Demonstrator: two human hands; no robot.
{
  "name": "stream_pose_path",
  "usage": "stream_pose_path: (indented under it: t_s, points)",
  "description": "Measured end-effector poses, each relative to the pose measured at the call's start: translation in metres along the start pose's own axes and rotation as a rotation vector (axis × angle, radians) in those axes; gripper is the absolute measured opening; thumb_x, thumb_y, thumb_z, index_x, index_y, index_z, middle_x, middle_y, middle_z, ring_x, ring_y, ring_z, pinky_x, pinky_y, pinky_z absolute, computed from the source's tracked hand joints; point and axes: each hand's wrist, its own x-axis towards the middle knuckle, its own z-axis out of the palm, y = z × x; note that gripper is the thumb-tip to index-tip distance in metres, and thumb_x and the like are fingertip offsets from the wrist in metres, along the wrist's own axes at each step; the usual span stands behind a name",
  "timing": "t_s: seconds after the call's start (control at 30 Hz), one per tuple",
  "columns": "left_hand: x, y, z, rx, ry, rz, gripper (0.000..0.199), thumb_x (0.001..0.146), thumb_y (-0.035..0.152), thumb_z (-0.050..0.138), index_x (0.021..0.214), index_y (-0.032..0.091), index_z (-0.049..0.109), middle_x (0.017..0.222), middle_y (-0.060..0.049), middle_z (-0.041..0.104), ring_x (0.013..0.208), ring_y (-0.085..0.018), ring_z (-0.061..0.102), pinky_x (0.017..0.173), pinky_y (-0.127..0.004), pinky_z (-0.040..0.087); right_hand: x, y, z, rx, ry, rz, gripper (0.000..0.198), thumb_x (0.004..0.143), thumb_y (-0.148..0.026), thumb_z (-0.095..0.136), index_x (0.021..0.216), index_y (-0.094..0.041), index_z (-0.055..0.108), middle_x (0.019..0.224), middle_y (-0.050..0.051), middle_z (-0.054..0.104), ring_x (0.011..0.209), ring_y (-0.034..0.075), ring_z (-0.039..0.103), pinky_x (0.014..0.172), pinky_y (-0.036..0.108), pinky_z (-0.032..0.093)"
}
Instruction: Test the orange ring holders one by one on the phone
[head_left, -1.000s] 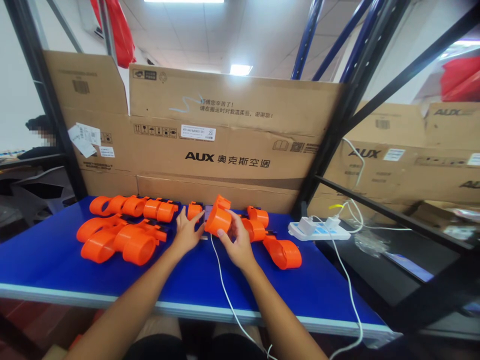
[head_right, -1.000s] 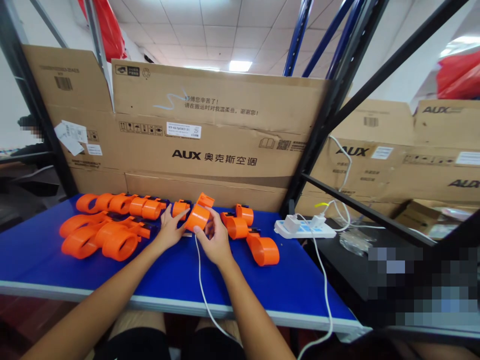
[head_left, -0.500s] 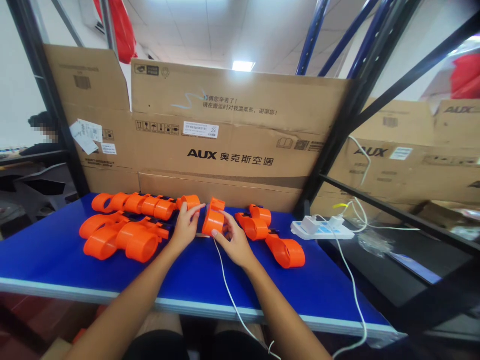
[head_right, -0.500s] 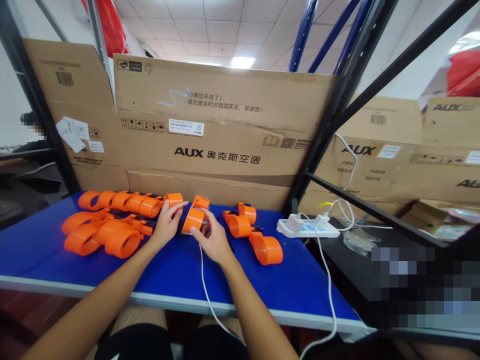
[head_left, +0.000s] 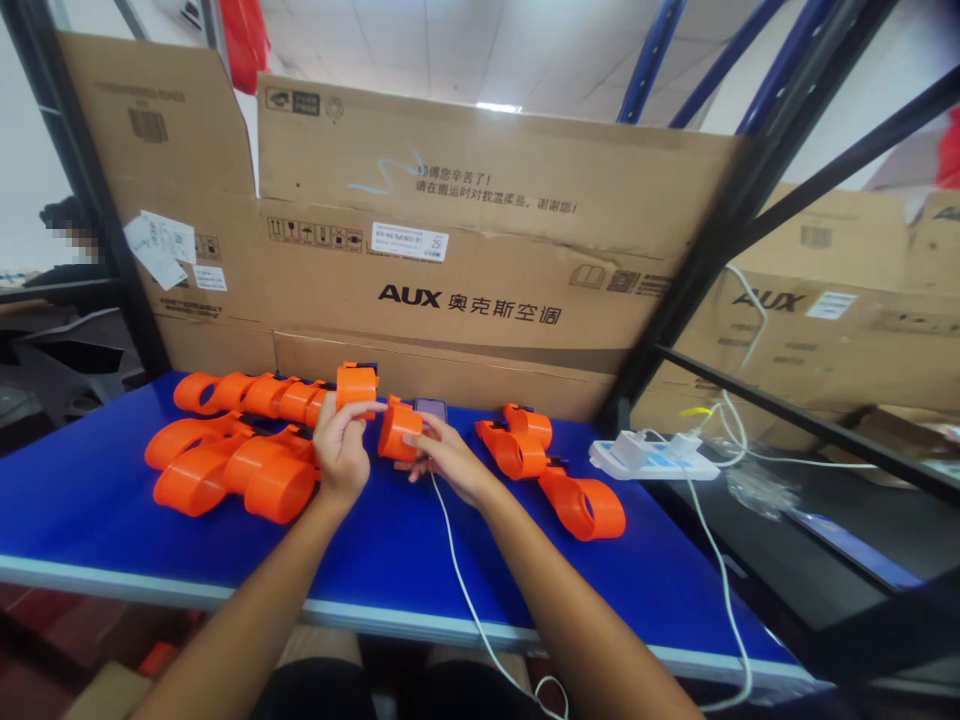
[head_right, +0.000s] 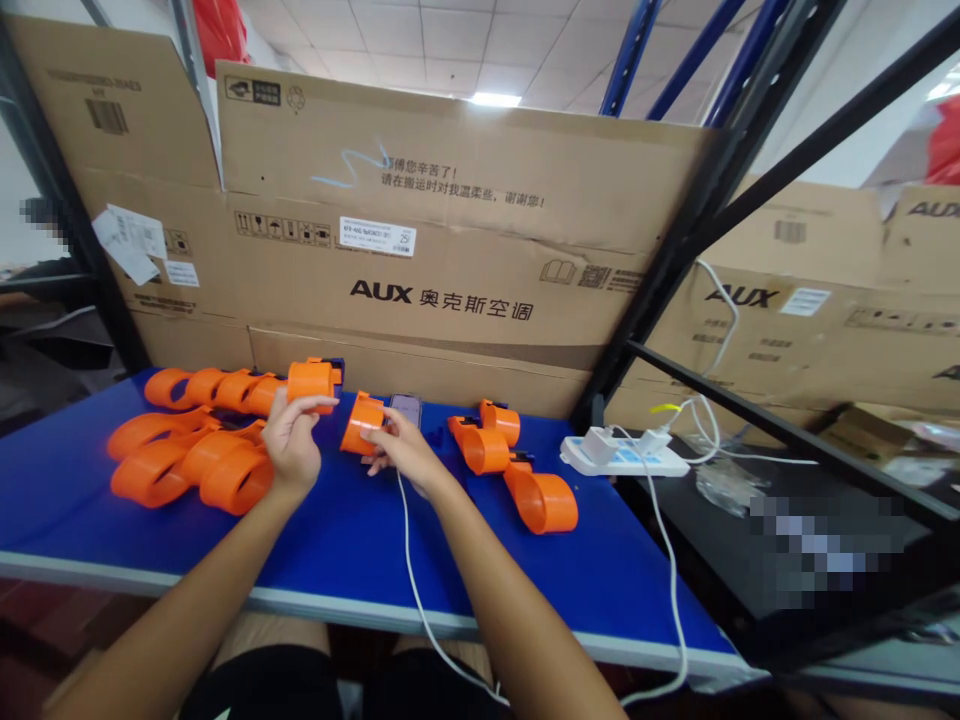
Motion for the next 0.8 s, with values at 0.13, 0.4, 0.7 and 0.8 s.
stream_pose_path:
  t_s: [0.13,0.4,0.7,0.8]
  points:
    - [0.001,0.002,0.001,0.000,0.011,-0.034,0.032,0.084,0.016,0.046,0.087,0.021,0.077,0.086,-0.005,0.059,0.079,-0.019,0.057,0.076,-0.031,0.050,0.031,-0.001,0.006,-0.048,0.065,0.133,0.046,0.079,-0.033,0.075,0.119,-0.018,0.059,0.077,0.004,0.068,0.047,0.015,0.063,0.041,0.026,0.052]
    - [-0.003,0.005,0.002,-0.081,-0.050,-0.043,0.033,0.084,0.016,0.045,0.089,0.021,0.077,0.088,-0.005,0.062,0.083,-0.021,0.060,0.077,-0.032,0.050,0.062,0.015,0.014,-0.056,0.387,0.079,0.040,0.074,-0.024,0.076,0.109,-0.019,0.059,0.075,0.001,0.067,0.055,0.015,0.066,0.050,0.028,0.058]
    - [-0.008,-0.009,0.006,-0.216,-0.075,-0.202,0.023,0.080,0.022,0.051,0.075,0.020,0.073,0.083,-0.006,0.065,0.084,-0.022,0.061,0.077,-0.035,0.050,0.034,-0.007,0.010,0.088,0.374,-0.032,0.033,0.088,-0.049,0.060,0.108,-0.022,0.058,0.088,0.004,0.066,0.063,0.015,0.067,0.054,0.029,0.058]
    - [-0.008,-0.015,0.011,-0.361,-0.050,-0.323,0.023,0.080,0.025,0.048,0.071,0.020,0.070,0.081,-0.007,0.067,0.087,-0.024,0.063,0.082,-0.038,0.051,0.018,-0.016,0.005,0.261,0.310,0.030,0.040,0.089,-0.055,0.057,0.113,-0.023,0.053,0.083,0.003,0.064,0.064,0.018,0.069,0.059,0.035,0.061]
